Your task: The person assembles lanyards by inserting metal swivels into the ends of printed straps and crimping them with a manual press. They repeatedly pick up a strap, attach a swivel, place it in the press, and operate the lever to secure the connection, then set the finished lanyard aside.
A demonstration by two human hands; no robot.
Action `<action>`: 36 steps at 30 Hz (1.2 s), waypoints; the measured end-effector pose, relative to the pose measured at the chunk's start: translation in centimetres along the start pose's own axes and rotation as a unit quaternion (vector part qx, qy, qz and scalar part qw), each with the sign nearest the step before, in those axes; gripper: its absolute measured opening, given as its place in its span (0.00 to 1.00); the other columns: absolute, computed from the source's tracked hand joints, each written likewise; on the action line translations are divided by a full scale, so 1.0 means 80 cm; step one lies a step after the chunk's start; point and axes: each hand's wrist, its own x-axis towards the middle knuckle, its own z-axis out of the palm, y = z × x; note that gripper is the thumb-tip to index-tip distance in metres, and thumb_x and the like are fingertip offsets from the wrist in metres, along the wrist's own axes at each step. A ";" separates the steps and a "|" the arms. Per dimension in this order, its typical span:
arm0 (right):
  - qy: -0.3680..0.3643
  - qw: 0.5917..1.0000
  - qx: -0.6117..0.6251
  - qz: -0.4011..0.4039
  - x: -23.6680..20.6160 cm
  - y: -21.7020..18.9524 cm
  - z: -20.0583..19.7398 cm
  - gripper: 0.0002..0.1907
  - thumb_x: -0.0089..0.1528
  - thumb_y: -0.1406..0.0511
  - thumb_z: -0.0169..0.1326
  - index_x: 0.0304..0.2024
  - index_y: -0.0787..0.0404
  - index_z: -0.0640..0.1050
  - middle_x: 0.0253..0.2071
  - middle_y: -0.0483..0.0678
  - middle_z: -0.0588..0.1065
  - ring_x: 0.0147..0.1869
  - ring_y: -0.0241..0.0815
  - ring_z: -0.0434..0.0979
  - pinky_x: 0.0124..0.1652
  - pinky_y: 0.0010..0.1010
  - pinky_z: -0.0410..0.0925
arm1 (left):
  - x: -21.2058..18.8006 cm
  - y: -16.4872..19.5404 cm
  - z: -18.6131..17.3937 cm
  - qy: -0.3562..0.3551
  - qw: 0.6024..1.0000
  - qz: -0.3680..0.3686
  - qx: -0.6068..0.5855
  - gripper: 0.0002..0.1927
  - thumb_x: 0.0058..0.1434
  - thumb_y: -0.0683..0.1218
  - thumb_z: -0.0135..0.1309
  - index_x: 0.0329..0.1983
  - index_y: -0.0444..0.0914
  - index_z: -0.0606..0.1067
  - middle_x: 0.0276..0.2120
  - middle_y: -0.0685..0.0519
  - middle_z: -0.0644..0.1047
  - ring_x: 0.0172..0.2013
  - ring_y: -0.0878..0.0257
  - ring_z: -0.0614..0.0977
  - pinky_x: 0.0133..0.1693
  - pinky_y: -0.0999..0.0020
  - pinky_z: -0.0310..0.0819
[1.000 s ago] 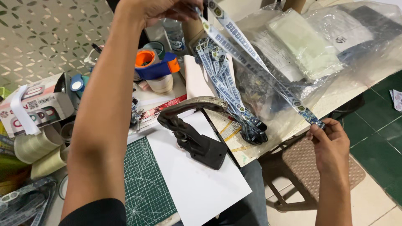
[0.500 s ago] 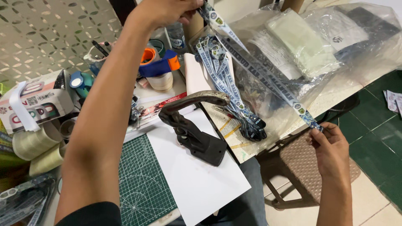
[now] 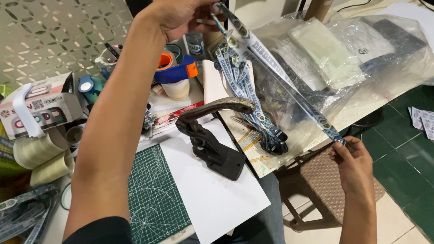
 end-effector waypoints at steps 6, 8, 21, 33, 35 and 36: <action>-0.001 0.999 -0.040 0.000 -0.002 0.005 0.002 0.09 0.68 0.71 0.55 0.50 0.64 0.73 0.39 0.45 0.76 0.39 0.34 0.75 0.42 0.24 0.68 | 0.012 -0.012 -0.003 0.045 0.999 -0.012 -0.013 0.08 0.69 0.49 0.56 0.33 0.47 0.77 0.25 0.64 0.77 0.29 0.73 0.81 0.41 0.69 0.85; 0.001 0.999 -0.042 0.005 -0.002 0.004 0.003 0.08 0.68 0.71 0.55 0.50 0.64 0.74 0.39 0.45 0.76 0.39 0.34 0.75 0.41 0.25 0.68 | 0.018 -0.020 -0.008 0.060 0.998 -0.027 -0.016 0.09 0.69 0.50 0.56 0.32 0.46 0.77 0.25 0.63 0.77 0.28 0.73 0.81 0.39 0.68 0.83; -0.140 0.953 -0.250 0.097 -0.015 0.003 0.029 0.10 0.58 0.69 0.61 0.40 0.64 0.75 0.33 0.45 0.78 0.36 0.35 0.74 0.37 0.28 0.67 | 0.015 -0.024 0.003 0.018 0.986 0.074 -0.147 0.11 0.65 0.53 0.59 0.38 0.40 0.79 0.33 0.55 0.81 0.35 0.62 0.84 0.40 0.60 0.79; -0.071 0.973 -0.209 0.074 -0.007 0.009 0.001 0.09 0.61 0.67 0.61 0.42 0.64 0.77 0.33 0.44 0.76 0.36 0.35 0.72 0.37 0.27 0.66 | -0.024 0.022 0.022 0.025 0.999 0.031 0.003 0.04 0.60 0.42 0.63 0.35 0.37 0.80 0.34 0.54 0.83 0.38 0.64 0.86 0.48 0.65 0.86; -0.072 0.976 -0.198 0.061 -0.004 0.012 -0.006 0.09 0.62 0.67 0.61 0.42 0.64 0.76 0.32 0.45 0.75 0.35 0.35 0.72 0.37 0.27 0.66 | -0.026 0.024 0.023 0.012 0.997 0.062 0.042 0.03 0.63 0.43 0.61 0.37 0.38 0.80 0.35 0.56 0.83 0.39 0.66 0.85 0.47 0.66 0.85; -0.071 0.977 -0.193 0.055 -0.003 0.013 -0.009 0.09 0.62 0.67 0.61 0.42 0.65 0.76 0.32 0.45 0.75 0.35 0.35 0.72 0.37 0.27 0.65 | -0.026 0.024 0.024 0.005 0.995 0.078 0.061 0.03 0.64 0.43 0.60 0.39 0.39 0.81 0.36 0.57 0.82 0.40 0.66 0.85 0.47 0.67 0.84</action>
